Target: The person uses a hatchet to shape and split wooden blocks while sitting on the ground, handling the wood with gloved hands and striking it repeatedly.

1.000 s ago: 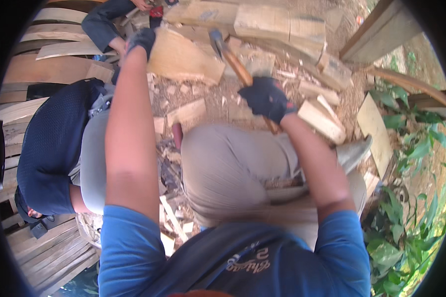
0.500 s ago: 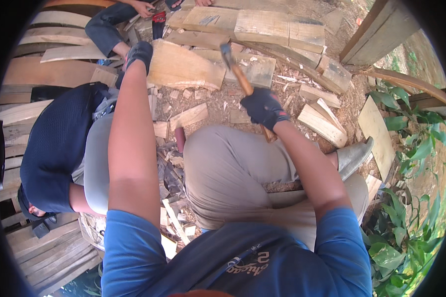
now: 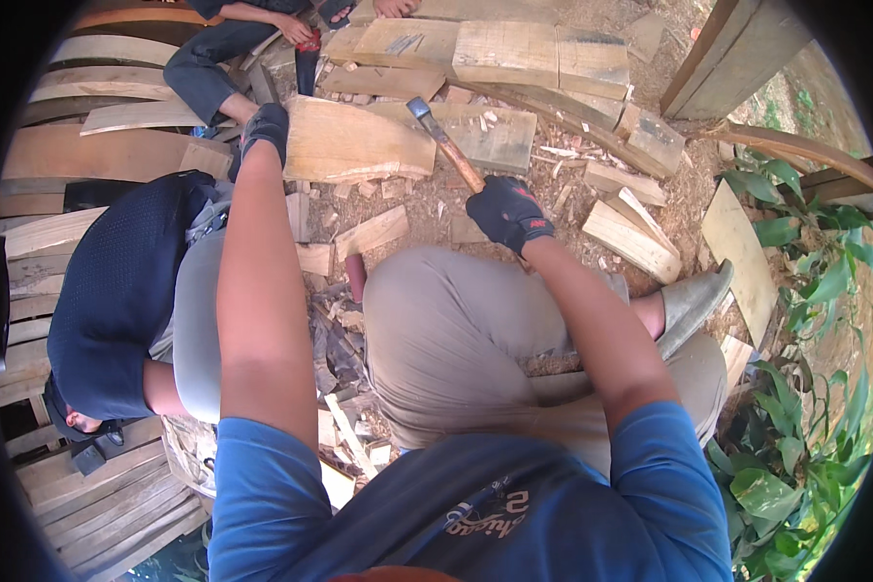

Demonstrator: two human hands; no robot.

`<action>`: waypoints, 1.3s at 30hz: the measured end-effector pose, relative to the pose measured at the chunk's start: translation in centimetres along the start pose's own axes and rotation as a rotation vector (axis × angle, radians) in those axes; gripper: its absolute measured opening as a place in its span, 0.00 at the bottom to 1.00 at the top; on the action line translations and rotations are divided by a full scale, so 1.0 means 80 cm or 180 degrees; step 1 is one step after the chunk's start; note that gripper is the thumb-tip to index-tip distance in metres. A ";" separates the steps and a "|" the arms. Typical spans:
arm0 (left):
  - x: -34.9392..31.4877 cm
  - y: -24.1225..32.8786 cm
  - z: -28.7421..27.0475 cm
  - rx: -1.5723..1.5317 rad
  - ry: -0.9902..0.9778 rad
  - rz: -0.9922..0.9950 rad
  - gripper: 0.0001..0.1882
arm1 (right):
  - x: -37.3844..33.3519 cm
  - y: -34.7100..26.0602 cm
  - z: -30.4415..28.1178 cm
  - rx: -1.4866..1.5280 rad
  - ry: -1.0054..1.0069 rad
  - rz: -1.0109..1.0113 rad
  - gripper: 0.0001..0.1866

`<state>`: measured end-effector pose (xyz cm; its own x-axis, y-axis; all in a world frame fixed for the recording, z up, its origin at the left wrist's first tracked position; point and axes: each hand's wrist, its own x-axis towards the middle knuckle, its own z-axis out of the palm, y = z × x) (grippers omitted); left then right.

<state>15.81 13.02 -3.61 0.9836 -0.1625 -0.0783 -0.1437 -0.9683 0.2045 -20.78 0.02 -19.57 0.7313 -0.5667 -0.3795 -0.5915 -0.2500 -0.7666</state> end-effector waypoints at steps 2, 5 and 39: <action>-0.028 0.016 -0.005 -0.0100 -0.0034 -0.0044 0.29 | -0.020 -0.029 -0.026 0.0408 -0.0179 0.0237 0.23; -0.043 0.026 -0.013 -0.0160 -0.0059 -0.0094 0.30 | -0.046 -0.068 -0.068 0.0593 0.0119 -0.0001 0.23; -0.013 0.074 0.003 -0.0236 0.0093 0.0067 0.31 | -0.050 -0.099 -0.077 0.1084 0.0152 -0.0254 0.20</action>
<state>13.90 7.44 -2.53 0.9834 -0.1760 -0.0448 -0.1570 -0.9478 0.2776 -21.07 -0.55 -8.80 0.7492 -0.5941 -0.2929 -0.3800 -0.0235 -0.9247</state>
